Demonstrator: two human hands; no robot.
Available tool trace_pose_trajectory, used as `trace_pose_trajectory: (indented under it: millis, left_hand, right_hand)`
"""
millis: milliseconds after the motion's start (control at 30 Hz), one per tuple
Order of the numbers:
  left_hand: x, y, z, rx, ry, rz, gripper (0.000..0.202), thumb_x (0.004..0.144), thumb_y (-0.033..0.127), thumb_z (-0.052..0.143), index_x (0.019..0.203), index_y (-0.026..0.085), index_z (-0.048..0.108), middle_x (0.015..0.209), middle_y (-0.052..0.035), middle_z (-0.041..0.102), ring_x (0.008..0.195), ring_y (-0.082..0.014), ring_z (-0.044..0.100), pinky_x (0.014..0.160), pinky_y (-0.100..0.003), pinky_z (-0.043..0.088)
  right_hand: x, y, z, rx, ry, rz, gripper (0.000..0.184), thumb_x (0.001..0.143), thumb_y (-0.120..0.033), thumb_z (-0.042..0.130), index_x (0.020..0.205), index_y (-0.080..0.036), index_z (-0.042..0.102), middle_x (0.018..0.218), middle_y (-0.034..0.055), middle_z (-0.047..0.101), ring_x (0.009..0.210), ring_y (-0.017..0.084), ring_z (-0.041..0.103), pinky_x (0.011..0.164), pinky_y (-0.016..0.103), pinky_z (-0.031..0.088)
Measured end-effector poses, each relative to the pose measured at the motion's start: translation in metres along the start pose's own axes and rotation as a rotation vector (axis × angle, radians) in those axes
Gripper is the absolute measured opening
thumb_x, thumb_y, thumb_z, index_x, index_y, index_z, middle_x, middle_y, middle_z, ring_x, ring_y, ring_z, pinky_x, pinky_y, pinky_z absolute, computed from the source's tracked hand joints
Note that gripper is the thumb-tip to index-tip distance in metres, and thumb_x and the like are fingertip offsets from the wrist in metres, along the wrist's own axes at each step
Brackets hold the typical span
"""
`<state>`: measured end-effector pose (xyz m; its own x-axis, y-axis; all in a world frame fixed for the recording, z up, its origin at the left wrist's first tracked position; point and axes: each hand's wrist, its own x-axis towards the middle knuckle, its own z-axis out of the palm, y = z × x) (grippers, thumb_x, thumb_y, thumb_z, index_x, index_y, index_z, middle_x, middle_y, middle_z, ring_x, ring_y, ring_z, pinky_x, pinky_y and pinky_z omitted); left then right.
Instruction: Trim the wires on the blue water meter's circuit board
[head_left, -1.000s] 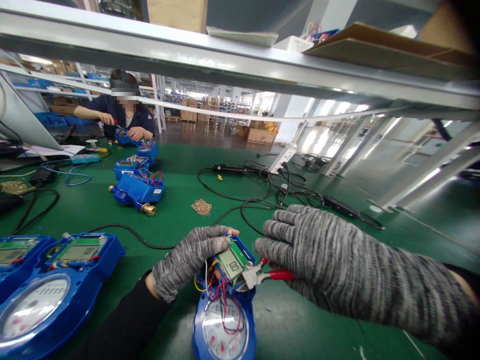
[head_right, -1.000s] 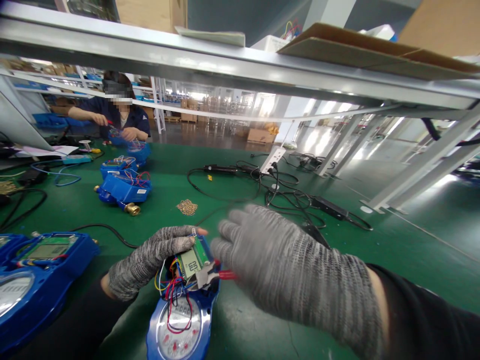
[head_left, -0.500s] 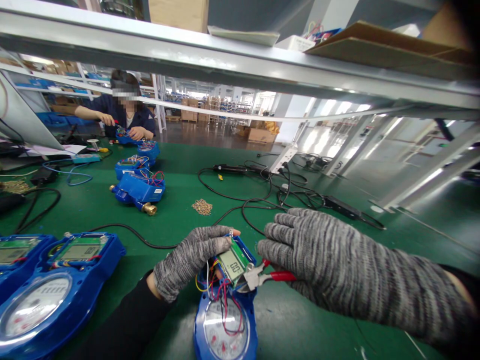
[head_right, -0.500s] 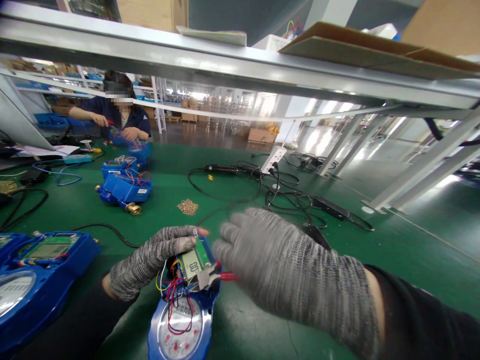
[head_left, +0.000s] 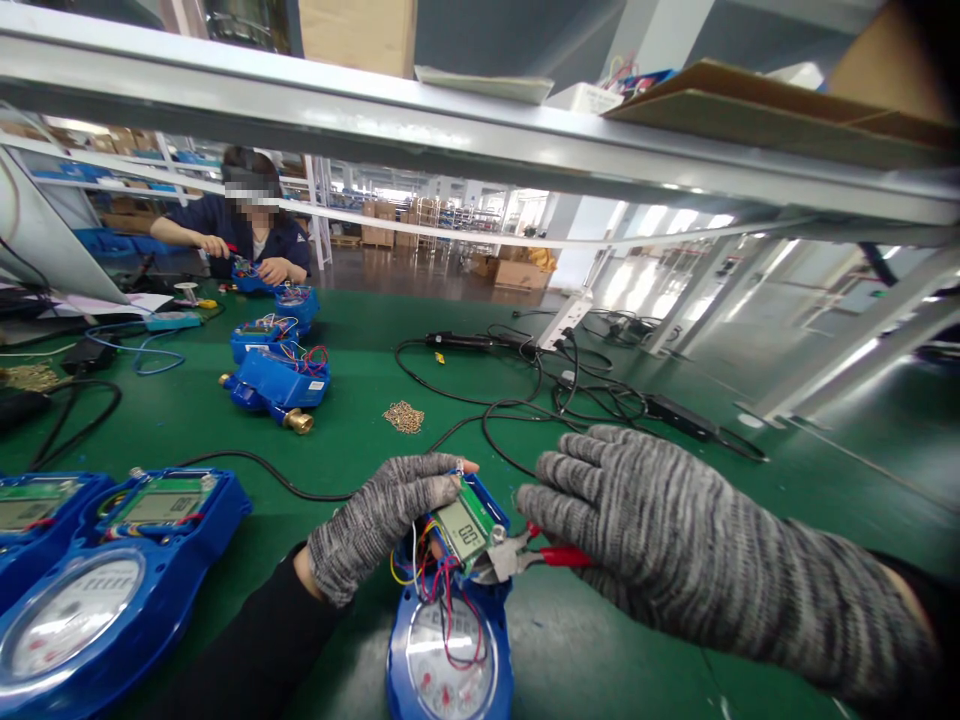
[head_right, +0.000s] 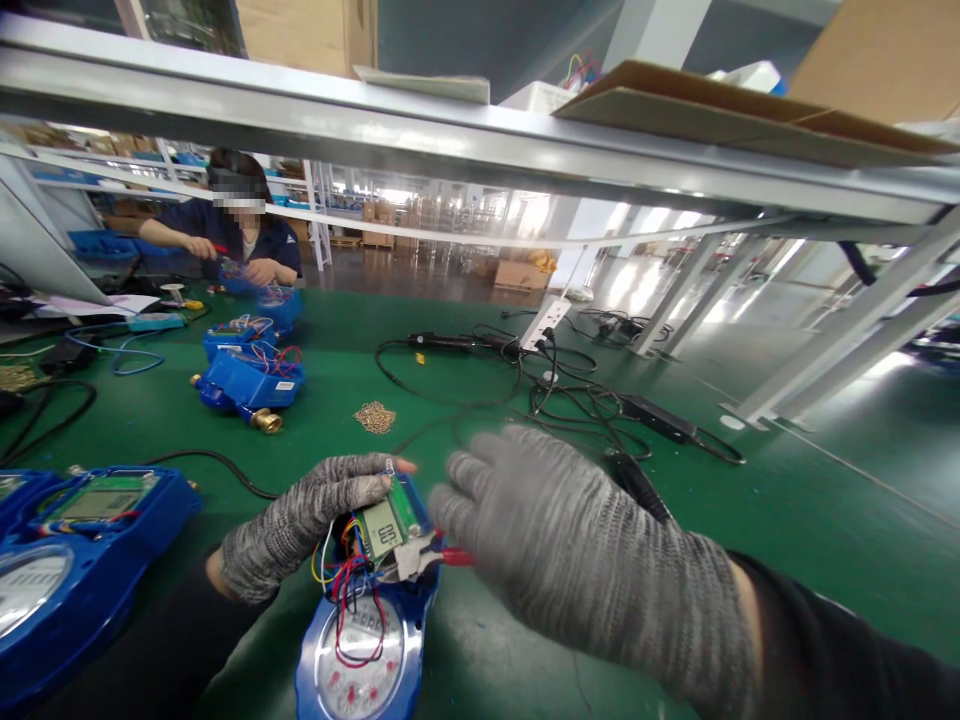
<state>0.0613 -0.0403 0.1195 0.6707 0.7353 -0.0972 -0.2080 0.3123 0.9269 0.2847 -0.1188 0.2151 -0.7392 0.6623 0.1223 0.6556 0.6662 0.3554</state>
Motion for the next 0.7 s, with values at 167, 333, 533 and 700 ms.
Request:
trace_pose_trajectory:
  millis: [167,333,533,700]
  left_hand:
    - [0.001,0.0,-0.001,-0.034,0.013,-0.009,0.046,0.075,0.037,0.083,0.114,0.015,0.075,0.097,-0.0072,0.073,0.084,-0.0175,0.068,0.076,-0.027,0.052]
    - [0.0,0.001,0.0,-0.024,-0.001,0.001,0.043,0.076,0.038,0.082,0.113,0.015,0.076,0.094,-0.0068,0.073,0.08,-0.0164,0.067,0.073,-0.025,0.052]
    - [0.001,-0.003,-0.005,0.011,0.016,0.0,0.044,0.077,0.039,0.081,0.115,0.016,0.075,0.095,-0.0058,0.072,0.082,-0.0154,0.067,0.073,-0.024,0.052]
    - [0.003,-0.009,-0.008,0.002,0.041,0.011,0.042,0.079,0.037,0.08,0.115,0.017,0.075,0.095,-0.0052,0.072,0.081,-0.0143,0.066,0.074,-0.024,0.052]
  right_hand:
    - [0.002,0.001,-0.001,0.062,-0.052,0.037,0.031,0.072,-0.01,0.078,0.101,-0.019,0.07,0.093,0.0048,0.064,0.078,0.029,0.059,0.067,0.04,0.042]
    - [0.002,-0.001,-0.001,0.071,-0.002,0.038,0.029,0.069,-0.007,0.075,0.094,-0.019,0.071,0.087,0.0038,0.064,0.074,0.027,0.058,0.064,0.038,0.041]
    - [-0.006,-0.006,0.011,0.084,0.074,0.075,0.03,0.066,-0.009,0.074,0.095,-0.016,0.069,0.091,0.0095,0.065,0.075,0.03,0.058,0.065,0.042,0.044]
    - [-0.022,-0.012,0.033,0.255,0.255,0.169,0.028,0.081,-0.014,0.059,0.109,-0.016,0.064,0.099,0.0121,0.064,0.085,0.032,0.06,0.072,0.046,0.049]
